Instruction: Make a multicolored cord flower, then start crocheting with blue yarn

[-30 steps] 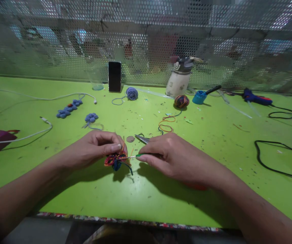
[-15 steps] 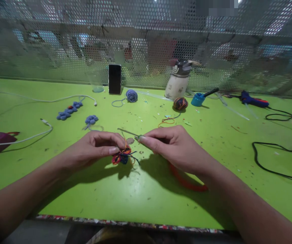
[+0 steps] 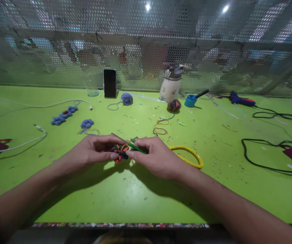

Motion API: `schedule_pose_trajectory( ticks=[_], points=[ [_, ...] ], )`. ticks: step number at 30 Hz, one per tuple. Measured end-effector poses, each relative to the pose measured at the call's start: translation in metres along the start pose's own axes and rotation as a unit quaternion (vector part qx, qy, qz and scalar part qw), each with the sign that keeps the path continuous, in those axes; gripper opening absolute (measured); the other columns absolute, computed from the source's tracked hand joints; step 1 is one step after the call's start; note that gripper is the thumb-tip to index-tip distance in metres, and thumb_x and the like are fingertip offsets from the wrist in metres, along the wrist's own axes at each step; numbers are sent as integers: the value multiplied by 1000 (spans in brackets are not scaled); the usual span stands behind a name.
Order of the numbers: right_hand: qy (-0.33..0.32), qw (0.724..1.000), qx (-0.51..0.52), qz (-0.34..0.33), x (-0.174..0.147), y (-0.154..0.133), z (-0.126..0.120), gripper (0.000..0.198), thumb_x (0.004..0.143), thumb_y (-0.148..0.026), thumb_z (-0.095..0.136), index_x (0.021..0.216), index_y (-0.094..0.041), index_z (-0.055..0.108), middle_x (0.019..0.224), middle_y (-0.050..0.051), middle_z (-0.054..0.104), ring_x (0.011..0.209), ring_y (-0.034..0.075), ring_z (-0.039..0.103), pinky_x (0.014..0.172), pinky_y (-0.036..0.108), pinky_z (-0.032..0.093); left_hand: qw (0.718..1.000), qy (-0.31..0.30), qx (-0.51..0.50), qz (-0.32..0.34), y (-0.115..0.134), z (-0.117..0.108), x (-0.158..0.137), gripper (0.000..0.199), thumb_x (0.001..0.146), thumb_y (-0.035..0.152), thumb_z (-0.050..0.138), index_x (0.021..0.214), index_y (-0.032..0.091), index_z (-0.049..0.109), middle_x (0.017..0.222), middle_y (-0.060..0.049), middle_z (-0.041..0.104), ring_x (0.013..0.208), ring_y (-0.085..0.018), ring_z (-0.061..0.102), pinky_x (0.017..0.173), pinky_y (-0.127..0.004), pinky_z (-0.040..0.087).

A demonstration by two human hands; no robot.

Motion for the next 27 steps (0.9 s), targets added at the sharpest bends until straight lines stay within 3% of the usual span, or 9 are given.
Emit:
schedule_pose_trajectory(
  ticks=[4,9,15,20,27],
  points=[
    [-1,998,63,31,0,1,1,29,80,-40,63,74,-12,62,58,-3,42,52,7,33,47,22,23,1000,6,3,-9,-5,1,2,31,68,14,73,99,13,66,87,-7,71,75,-17,64,76,-35,49],
    [-7,993,103,64,3,9,2,29,77,-41,67,71,-13,60,49,-7,33,45,6,23,42,23,14,999,-31,27,-21,-8,6,0,23,72,16,71,94,13,66,82,-6,70,72,-15,63,74,-33,48],
    [-10,998,56,16,11,13,1,28,77,-39,66,77,-11,64,62,-2,49,55,8,37,49,22,29,995,-74,37,-53,-13,10,-2,14,75,21,68,87,15,68,75,-3,66,65,-13,59,66,-29,44],
    [-20,999,19,-26,13,10,-3,28,79,-40,64,82,-12,66,73,2,58,67,12,48,59,24,38,994,-60,1,-94,-20,8,-1,15,72,23,71,84,14,68,73,-3,65,61,-12,56,64,-29,44],
    [-83,996,-37,-3,11,16,10,24,77,-35,67,83,-12,67,64,-1,55,58,10,44,51,23,32,993,-39,-33,-105,-20,6,-1,13,71,20,73,80,12,68,73,-3,65,65,-11,55,66,-26,42]
  ],
)
Point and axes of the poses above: each hand's wrist, its own x-axis towards the middle knuckle, its own z-axis out of the palm, y = z × x, the point moved 7 cm from there along x, towards the middle knuckle
